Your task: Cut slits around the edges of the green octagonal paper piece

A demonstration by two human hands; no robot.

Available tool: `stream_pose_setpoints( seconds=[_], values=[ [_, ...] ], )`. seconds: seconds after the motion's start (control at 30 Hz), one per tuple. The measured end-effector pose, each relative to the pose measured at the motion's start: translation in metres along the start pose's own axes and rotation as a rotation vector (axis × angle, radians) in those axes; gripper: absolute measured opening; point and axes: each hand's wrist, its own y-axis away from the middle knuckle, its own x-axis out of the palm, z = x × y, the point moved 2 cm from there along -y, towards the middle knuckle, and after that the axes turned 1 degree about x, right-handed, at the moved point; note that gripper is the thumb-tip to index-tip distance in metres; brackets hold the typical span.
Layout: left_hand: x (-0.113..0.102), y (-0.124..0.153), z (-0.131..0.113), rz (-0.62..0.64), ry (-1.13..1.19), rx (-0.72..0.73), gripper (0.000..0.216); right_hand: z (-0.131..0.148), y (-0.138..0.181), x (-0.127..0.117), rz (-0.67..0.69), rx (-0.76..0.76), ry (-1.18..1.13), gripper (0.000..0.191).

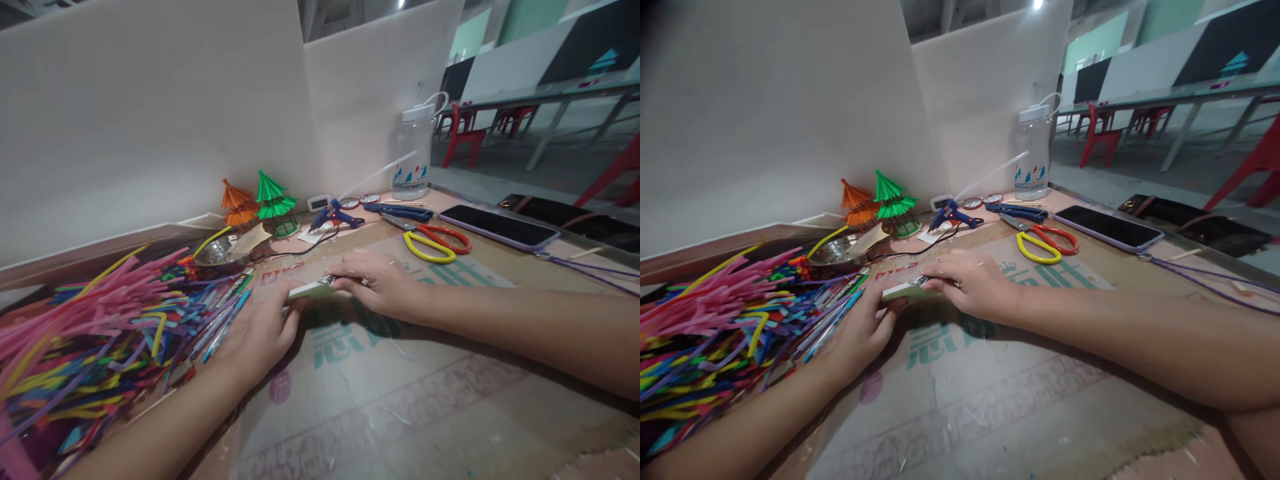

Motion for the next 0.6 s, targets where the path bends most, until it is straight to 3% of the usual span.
stream_pose_setpoints(
  seconds=[0.23,0.6],
  values=[
    [0.004,-0.005,0.001,-0.084,0.079,0.006,0.029,-0.011,0.0,0.002,-0.005,0.268,-0.033,0.031],
    [0.003,-0.004,0.003,-0.075,0.056,0.035,0.023,0.0,0.002,0.001,0.021,0.147,-0.026,0.028]
  ],
)
